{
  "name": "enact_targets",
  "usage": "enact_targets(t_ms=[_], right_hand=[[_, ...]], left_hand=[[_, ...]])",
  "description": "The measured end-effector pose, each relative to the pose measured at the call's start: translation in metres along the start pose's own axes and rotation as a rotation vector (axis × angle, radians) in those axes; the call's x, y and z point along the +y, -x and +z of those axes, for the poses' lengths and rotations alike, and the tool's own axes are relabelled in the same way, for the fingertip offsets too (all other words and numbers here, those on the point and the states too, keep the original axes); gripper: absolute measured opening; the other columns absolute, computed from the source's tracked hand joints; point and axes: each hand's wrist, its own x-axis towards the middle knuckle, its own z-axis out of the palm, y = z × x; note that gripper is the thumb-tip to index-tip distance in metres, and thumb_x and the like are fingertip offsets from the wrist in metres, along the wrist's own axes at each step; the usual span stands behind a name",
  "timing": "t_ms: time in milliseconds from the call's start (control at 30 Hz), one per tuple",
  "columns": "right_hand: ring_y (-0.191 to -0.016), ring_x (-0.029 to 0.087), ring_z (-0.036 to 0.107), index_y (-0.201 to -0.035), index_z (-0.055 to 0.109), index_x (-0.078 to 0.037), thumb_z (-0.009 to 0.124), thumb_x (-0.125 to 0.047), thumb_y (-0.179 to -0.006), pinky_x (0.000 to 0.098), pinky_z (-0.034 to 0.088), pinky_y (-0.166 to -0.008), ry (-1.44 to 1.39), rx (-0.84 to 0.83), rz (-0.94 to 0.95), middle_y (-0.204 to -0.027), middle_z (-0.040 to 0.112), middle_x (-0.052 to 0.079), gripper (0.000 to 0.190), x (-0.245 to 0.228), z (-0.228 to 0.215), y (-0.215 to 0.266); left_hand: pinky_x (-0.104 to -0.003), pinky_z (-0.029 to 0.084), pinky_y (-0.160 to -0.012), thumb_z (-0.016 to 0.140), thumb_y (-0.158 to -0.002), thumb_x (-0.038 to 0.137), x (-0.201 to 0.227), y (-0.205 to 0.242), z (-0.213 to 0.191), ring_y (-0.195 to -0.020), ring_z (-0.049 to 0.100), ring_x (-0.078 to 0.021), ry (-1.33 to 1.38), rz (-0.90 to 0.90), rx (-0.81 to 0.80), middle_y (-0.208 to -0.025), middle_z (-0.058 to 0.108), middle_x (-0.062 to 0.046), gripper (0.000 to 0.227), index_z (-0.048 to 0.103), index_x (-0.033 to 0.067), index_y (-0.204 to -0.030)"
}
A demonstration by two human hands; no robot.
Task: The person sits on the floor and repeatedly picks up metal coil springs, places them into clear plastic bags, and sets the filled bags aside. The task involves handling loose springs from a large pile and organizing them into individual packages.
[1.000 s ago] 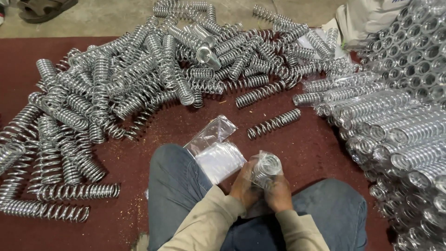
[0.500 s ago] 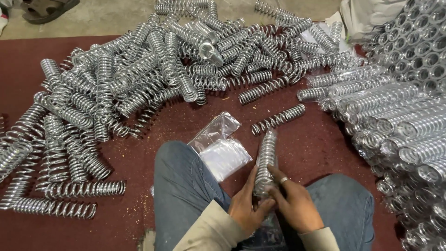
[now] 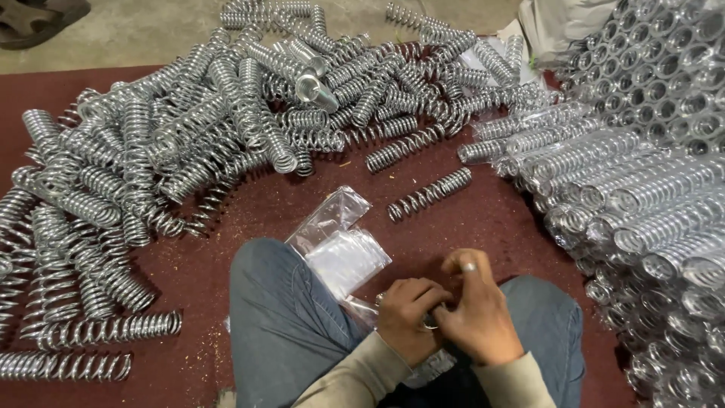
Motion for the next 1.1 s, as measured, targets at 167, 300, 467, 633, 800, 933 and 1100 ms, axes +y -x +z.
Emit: enact_targets(t_ms=[167,300,467,633,800,933,1100], right_hand=[[-0.1,0.017,0.079,-0.115,0.079,-0.025,0.052,-0.012,-0.066,0.0332,0.054,-0.085,-0.046,-0.659,0.304,-0.103,0.086,-0.003,0.057,0.046,0.012,-0.02],[-0.106,0.021,0.079,-0.109,0.085,-0.015,0.044,0.009,-0.066,0.0355,0.06,-0.093,-0.311,-0.415,0.305,-0.112,0.085,0.006,0.064,0.123,-0.016,-0.052],[-0.061,0.023,0.05,-0.142,0.072,-0.003,0.053,0.017,-0.09,0.0393,0.043,-0.051,0.119,0.305,0.217,-0.117,0.072,0.024,0.059,0.126,-0.094,-0.105],[-0.109,0.048,0.062,-0.133,0.075,-0.009,0.064,-0.013,-0.092,0.0629,0.048,-0.076,0.7,0.196,0.204,-0.121,0.067,0.025,0.042,0.201,-0.086,-0.136],[-0.101,0.049,0.068,-0.123,0.079,-0.017,0.058,-0.016,-0.09,0.0562,0.049,-0.089,0.443,0.142,0.204,-0.11,0.076,0.021,0.038,0.17,-0.007,-0.141],[-0.124,0.034,0.057,-0.134,0.063,-0.013,0.07,-0.013,-0.09,0.0526,0.044,-0.108,0.227,-0.347,0.192,-0.138,0.06,0.01,0.044,0.121,0.069,-0.161],[-0.154,0.036,0.024,-0.156,0.04,-0.023,0.064,0.007,-0.077,0.0564,0.019,-0.125,0.377,-0.606,-0.212,-0.167,0.031,0.008,0.088,0.148,0.17,-0.165]], left_hand=[[-0.052,0.041,-0.113,0.077,-0.093,0.04,0.006,0.03,0.003,-0.133,0.051,-0.0376,-0.04,0.015,-0.036,-0.142,0.045,-0.019,0.068,0.04,0.0051,-0.14],[-0.056,0.044,-0.107,0.083,-0.082,0.044,-0.056,0.065,-0.005,-0.133,0.047,-0.0353,-0.201,-0.29,-0.128,-0.148,0.042,-0.015,0.078,0.044,0.0122,-0.142],[-0.051,0.04,-0.104,0.078,-0.079,0.045,-0.13,0.107,-0.022,-0.12,0.053,-0.0352,-0.816,-0.406,-0.418,-0.119,0.062,-0.011,0.051,0.067,0.0146,-0.118],[-0.058,0.025,-0.116,0.073,-0.085,0.062,-0.137,0.102,-0.005,-0.128,0.048,-0.0342,-0.946,-0.539,-0.826,-0.13,0.058,-0.012,0.071,0.058,0.0121,-0.133],[-0.059,0.025,-0.115,0.074,-0.084,0.062,-0.142,0.107,-0.002,-0.122,0.052,-0.0344,-1.006,-0.497,-0.822,-0.125,0.062,-0.014,0.068,0.061,0.0109,-0.126],[-0.055,0.029,-0.112,0.076,-0.082,0.06,-0.139,0.102,0.0,-0.126,0.047,-0.0363,-1.046,-0.502,-0.737,-0.134,0.053,-0.017,0.076,0.053,0.0111,-0.135],[-0.05,0.036,-0.102,0.071,-0.085,0.05,-0.143,0.091,-0.002,-0.108,0.055,-0.035,-1.116,-0.463,-0.699,-0.122,0.059,-0.019,0.082,0.044,0.0034,-0.147]])
